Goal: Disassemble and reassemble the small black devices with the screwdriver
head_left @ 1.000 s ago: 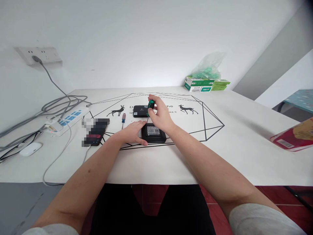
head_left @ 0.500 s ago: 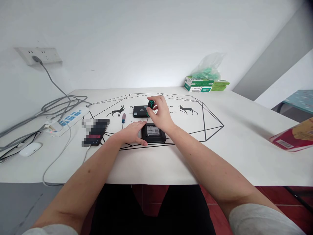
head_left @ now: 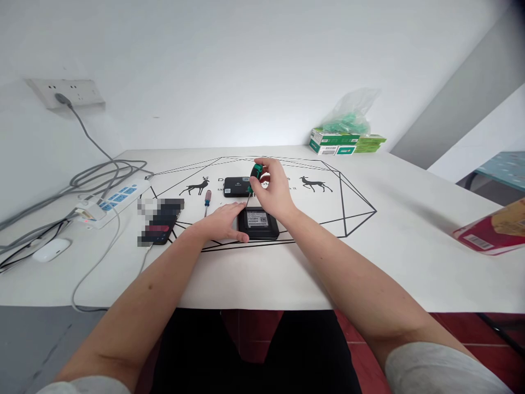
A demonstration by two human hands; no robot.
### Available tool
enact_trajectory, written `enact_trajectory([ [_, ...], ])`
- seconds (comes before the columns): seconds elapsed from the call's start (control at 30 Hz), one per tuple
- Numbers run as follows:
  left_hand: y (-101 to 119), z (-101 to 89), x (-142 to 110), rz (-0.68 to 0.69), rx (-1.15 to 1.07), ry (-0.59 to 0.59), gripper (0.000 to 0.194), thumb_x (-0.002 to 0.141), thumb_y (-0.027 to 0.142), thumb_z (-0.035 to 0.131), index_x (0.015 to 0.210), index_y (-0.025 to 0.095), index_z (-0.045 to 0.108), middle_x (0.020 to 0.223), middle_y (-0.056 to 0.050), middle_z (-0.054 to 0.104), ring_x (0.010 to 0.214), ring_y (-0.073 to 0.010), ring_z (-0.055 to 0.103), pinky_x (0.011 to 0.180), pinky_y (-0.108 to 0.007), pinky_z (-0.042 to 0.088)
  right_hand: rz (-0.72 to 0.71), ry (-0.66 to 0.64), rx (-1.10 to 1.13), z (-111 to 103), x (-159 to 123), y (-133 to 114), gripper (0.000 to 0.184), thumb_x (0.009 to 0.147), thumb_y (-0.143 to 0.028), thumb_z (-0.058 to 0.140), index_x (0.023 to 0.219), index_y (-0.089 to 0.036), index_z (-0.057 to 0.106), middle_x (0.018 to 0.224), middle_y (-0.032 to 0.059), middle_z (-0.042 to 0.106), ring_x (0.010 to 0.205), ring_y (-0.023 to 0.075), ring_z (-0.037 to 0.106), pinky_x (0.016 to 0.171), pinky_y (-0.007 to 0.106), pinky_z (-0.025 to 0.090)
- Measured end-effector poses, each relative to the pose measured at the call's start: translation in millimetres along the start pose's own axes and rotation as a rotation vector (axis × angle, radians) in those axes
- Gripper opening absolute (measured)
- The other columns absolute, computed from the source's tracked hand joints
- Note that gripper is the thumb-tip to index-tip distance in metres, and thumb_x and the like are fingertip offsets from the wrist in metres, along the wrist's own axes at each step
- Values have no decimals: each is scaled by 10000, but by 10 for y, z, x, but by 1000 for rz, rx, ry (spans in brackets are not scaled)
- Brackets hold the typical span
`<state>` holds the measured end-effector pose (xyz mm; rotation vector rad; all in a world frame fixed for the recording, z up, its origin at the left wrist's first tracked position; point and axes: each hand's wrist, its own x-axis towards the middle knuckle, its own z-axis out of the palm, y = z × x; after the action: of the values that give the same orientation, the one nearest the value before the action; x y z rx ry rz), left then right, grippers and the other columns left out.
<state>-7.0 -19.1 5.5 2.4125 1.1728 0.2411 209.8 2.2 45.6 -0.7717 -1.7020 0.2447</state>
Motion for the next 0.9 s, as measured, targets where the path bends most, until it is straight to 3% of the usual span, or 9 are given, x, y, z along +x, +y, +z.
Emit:
enact_trajectory([
  [0.1, 3, -3, -4, 29, -12, 29, 1378, 763, 1015, 688, 1754, 123, 339, 1802, -255, 351, 1657, -488, 344, 1343, -596, 299, 1, 3, 1, -1, -3, 4, 408, 929, -198, 610, 1328, -283, 593, 1309, 96, 678, 1064, 247, 666, 842, 444, 657],
  [0.27, 37, -24, -25, -5, 30, 1, 1416, 721, 1008, 737, 1746, 107, 359, 1801, -262, 349, 1651, -502, 345, 1338, -574, 310, 2, -32, 12, 19, -19, 21, 404, 930, -206, 596, 1330, -267, 601, 1306, 114, 700, 1085, 262, 690, 863, 472, 674],
  [0.5, 1, -7, -9, 52, 17, 24, 1369, 725, 1007, 741, 1729, 144, 393, 1743, -254, 449, 1608, -488, 412, 1304, -585, 347, 17, -92, 68, 25, -31, 9, 416, 965, -214, 559, 1373, -271, 620, 1396, 122, 711, 1216, 283, 704, 1014, 531, 672],
  [0.63, 6, -8, -10, 52, 8, 21, 1353, 735, 1000, 741, 1723, 139, 406, 1741, -252, 451, 1611, -490, 409, 1300, -579, 356, 41, -98, 53, 16, -35, 6, 412, 936, -315, 705, 1340, -284, 630, 1359, 112, 683, 1095, 268, 702, 898, 499, 699],
  [0.9, 18, -25, -15, 15, 23, -4, 1392, 721, 999, 752, 1736, 122, 382, 1782, -254, 391, 1635, -499, 371, 1324, -600, 332, 89, -76, 52, 30, -30, 47, 584, 927, -239, 697, 1479, -315, 523, 1348, 99, 648, 1055, 252, 687, 860, 484, 704],
])
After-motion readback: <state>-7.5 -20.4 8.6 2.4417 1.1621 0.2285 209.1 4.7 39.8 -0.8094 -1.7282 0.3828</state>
